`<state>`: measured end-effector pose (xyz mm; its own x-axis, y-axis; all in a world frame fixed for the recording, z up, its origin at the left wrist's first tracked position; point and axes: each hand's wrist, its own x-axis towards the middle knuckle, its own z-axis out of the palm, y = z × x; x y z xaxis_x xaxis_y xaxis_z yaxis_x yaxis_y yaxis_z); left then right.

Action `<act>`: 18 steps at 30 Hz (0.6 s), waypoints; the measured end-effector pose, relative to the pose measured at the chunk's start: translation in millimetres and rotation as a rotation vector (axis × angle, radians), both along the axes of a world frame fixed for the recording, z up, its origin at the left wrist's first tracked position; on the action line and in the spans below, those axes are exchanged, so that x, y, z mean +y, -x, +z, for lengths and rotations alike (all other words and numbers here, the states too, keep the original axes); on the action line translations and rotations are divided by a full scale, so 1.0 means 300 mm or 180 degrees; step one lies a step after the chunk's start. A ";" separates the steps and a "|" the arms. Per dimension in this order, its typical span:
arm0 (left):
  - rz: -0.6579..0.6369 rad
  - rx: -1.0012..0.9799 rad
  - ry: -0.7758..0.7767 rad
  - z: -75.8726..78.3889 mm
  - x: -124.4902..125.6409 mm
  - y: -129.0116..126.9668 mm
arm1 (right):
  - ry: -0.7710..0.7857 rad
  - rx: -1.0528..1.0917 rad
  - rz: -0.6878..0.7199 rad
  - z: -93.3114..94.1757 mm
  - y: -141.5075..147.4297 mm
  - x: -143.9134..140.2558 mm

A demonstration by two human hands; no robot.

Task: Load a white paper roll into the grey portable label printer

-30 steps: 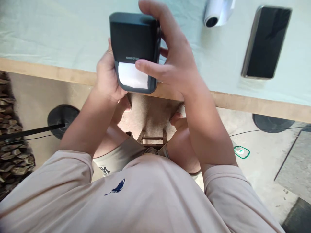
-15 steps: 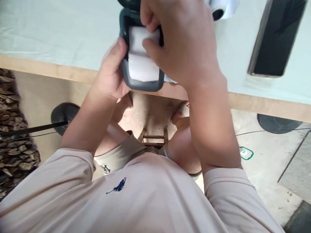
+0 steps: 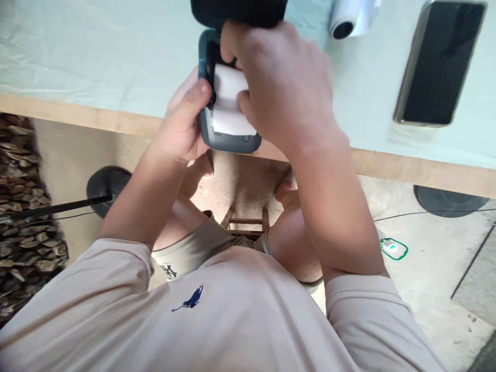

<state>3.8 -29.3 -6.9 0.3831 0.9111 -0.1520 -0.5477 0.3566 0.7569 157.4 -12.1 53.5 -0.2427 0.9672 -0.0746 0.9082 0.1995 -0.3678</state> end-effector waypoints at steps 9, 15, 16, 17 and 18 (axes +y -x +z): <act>-0.0170 0.0207 0.0093 0.007 -0.003 0.011 | 0.0110 -0.0221 -0.0078 0.010 -0.009 -0.006; -0.0133 0.0243 -0.0314 0.003 -0.005 0.002 | -0.0103 -0.0387 -0.0023 0.008 -0.002 -0.008; -0.0125 0.0275 -0.0314 0.004 -0.005 0.001 | -0.0112 -0.0321 0.0022 0.015 -0.006 -0.010; -0.0123 0.0298 -0.0315 0.005 -0.006 0.000 | -0.0036 -0.0009 0.0030 0.023 -0.013 -0.012; -0.0129 0.0299 -0.0330 0.005 -0.005 0.000 | 0.0045 0.0378 0.0052 0.032 -0.022 -0.015</act>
<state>3.9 -30.8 -5.4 0.4084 0.9079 -0.0948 -0.4595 0.2942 0.8380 164.0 -16.5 63.3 -0.2662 0.9622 -0.0579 0.8549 0.2079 -0.4754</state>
